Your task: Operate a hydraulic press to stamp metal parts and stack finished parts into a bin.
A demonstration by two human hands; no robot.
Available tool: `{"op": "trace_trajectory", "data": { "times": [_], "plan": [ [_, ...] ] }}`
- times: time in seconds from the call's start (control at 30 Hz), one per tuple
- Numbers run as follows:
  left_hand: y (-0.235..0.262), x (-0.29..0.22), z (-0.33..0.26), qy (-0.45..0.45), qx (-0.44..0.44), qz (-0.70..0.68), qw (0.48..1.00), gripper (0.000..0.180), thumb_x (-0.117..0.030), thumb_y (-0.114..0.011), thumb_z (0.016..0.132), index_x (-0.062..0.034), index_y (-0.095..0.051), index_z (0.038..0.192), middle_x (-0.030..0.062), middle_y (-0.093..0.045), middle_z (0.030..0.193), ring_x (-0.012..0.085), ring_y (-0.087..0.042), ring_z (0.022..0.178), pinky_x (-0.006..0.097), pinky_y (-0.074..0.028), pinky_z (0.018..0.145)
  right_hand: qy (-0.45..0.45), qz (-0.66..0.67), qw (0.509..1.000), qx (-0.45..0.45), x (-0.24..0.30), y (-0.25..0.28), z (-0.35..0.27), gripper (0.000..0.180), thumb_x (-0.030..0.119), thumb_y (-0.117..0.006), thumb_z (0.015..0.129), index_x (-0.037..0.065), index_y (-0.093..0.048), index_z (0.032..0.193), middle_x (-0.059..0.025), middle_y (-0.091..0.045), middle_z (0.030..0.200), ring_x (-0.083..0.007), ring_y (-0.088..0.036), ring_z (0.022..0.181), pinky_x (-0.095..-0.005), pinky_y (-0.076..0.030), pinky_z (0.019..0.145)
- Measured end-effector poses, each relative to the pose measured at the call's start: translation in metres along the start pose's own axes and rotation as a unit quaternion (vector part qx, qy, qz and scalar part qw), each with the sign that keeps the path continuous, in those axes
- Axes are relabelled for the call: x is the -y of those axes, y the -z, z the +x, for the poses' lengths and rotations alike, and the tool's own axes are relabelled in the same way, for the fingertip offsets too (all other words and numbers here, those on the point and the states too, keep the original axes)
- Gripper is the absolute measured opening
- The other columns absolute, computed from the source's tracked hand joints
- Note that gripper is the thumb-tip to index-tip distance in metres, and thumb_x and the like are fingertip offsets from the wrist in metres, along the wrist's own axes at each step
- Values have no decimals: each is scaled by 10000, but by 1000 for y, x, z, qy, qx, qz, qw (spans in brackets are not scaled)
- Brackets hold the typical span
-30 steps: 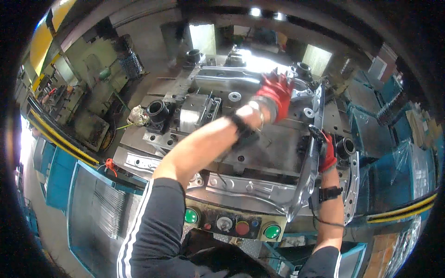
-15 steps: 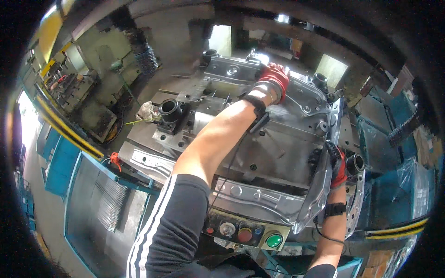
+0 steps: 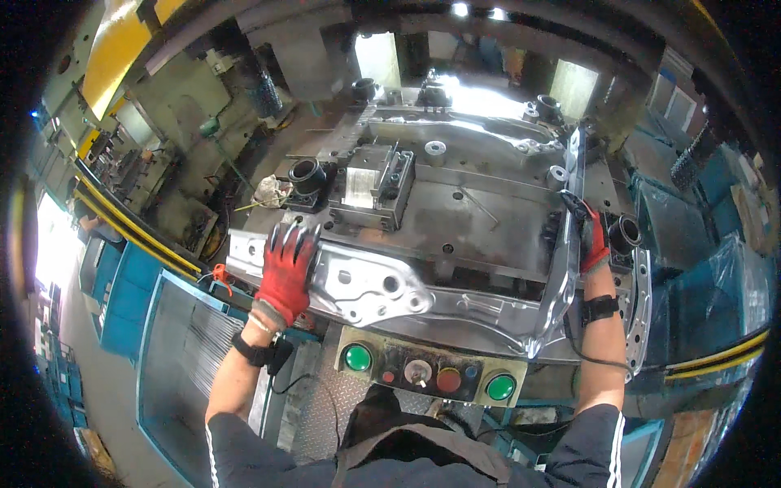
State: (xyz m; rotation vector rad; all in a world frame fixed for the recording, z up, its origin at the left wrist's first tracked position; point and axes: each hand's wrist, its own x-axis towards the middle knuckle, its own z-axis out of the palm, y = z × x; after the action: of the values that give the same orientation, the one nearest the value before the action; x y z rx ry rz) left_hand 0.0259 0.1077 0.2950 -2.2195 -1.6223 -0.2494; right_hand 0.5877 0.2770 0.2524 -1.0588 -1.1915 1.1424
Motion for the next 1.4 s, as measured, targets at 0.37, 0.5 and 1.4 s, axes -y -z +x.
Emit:
{"op": "trace_trajectory", "data": {
  "times": [0.37,0.5,1.4],
  "plan": [
    [-161,39,-43,79,264,56,960,728,-199,-602,814,-128,-313,1478,132,-387,1483,360,-299,1402,559,-174,1153,-102,109,988,-30,40,-47,-19,297,263,-520,966,49,-622,1144,-110,-669,823,-204,-649,622,-327,-547,564],
    [-167,30,-41,68,302,97,946,687,-257,-530,867,-145,-286,1500,146,-293,1547,401,-209,1441,598,-113,1152,-171,85,976,-100,63,-86,-36,249,289,-584,936,66,-628,1039,-101,-669,820,-189,-637,603,-301,-534,553],
    [-165,31,-43,136,359,35,923,1001,-332,-722,673,-100,-228,1512,201,-129,1588,435,-70,1462,624,-131,1131,58,-100,992,-48,-7,7,-5,318,223,-547,965,43,-606,1221,-71,-668,964,-141,-640,790,-270,-521,705]
  ]
}}
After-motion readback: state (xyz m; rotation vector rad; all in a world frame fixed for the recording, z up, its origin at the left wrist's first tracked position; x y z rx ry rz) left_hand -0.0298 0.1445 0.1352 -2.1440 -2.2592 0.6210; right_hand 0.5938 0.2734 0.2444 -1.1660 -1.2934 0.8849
